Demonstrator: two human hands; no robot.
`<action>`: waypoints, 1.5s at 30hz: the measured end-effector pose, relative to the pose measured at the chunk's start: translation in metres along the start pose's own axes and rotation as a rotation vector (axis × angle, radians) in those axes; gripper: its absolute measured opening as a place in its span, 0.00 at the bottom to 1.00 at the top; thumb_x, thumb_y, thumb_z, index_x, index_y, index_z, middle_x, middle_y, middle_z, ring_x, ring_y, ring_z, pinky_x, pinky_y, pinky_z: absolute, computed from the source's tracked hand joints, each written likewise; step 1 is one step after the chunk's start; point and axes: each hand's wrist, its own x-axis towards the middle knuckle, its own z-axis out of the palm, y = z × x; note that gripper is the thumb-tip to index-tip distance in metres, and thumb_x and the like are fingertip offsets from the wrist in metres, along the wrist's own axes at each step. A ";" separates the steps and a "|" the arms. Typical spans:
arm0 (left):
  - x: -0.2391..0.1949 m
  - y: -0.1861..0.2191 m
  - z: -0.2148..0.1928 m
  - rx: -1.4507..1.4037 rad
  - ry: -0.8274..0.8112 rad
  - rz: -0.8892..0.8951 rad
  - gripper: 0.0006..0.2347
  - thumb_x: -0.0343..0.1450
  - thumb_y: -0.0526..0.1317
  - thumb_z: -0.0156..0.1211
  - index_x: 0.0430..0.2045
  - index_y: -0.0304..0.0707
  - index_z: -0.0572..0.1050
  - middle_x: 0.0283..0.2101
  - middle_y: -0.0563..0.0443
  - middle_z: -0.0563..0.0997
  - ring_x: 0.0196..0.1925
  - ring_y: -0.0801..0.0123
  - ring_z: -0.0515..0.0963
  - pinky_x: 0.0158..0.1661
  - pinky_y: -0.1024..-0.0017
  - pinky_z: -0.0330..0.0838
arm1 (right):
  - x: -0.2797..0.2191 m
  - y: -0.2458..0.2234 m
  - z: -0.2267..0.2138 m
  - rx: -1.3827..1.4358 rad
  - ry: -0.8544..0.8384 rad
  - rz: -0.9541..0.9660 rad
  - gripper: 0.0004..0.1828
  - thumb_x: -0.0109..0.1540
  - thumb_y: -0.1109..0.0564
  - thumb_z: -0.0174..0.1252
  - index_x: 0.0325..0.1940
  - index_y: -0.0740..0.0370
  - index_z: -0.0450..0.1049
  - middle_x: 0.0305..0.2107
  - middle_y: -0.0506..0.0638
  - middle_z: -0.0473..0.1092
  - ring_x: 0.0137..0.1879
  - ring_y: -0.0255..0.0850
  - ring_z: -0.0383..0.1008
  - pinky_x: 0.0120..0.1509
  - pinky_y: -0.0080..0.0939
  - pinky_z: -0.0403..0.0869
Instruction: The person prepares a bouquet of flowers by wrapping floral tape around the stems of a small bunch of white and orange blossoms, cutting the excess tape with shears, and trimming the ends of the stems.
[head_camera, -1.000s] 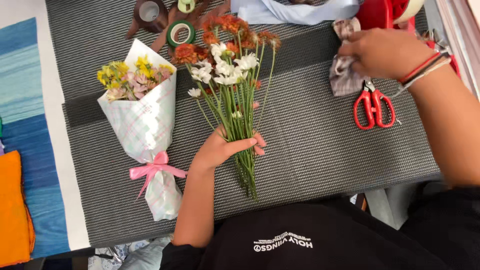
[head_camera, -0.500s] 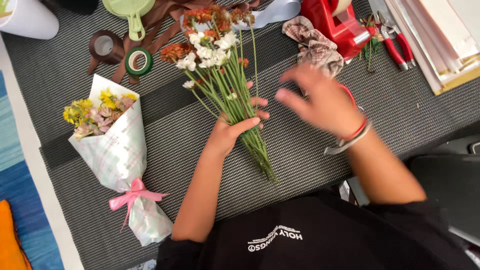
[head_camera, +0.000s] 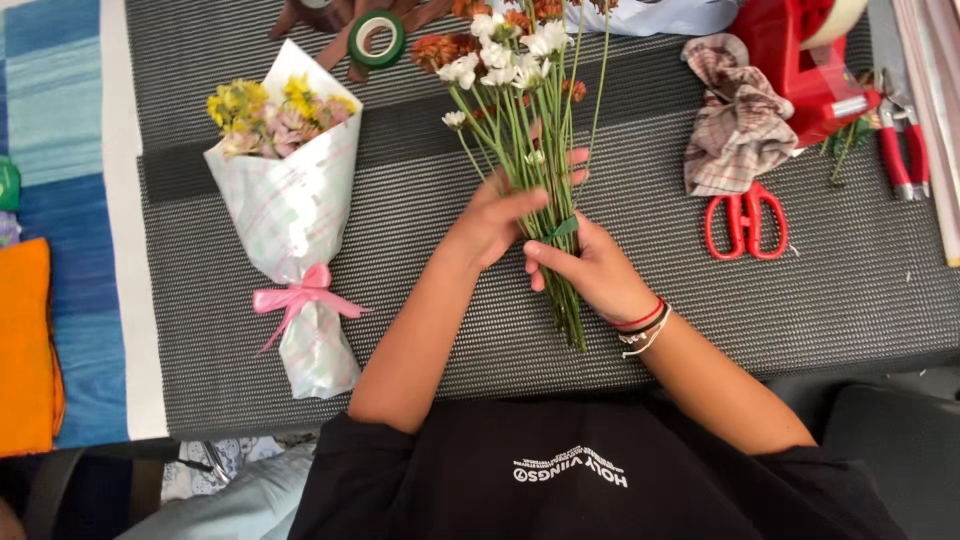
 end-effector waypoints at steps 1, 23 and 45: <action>0.002 -0.004 -0.008 -0.134 0.032 0.039 0.26 0.72 0.41 0.67 0.65 0.32 0.68 0.65 0.31 0.72 0.57 0.41 0.80 0.49 0.47 0.82 | 0.001 -0.002 0.005 0.029 0.009 0.012 0.08 0.66 0.68 0.58 0.49 0.72 0.72 0.24 0.59 0.72 0.25 0.45 0.79 0.32 0.43 0.80; 0.027 0.039 -0.016 -0.035 0.559 -0.356 0.43 0.58 0.56 0.62 0.72 0.42 0.60 0.59 0.45 0.77 0.48 0.58 0.82 0.43 0.57 0.81 | 0.014 -0.019 0.004 -0.009 0.132 0.488 0.25 0.66 0.55 0.57 0.66 0.58 0.63 0.35 0.52 0.75 0.42 0.43 0.80 0.43 0.40 0.81; -0.029 0.033 -0.032 1.059 0.527 -0.081 0.38 0.72 0.58 0.66 0.62 0.16 0.58 0.36 0.42 0.83 0.35 0.62 0.87 0.43 0.62 0.82 | 0.035 -0.033 -0.024 -1.006 0.041 0.112 0.20 0.72 0.43 0.56 0.47 0.63 0.81 0.22 0.54 0.78 0.32 0.47 0.82 0.42 0.48 0.77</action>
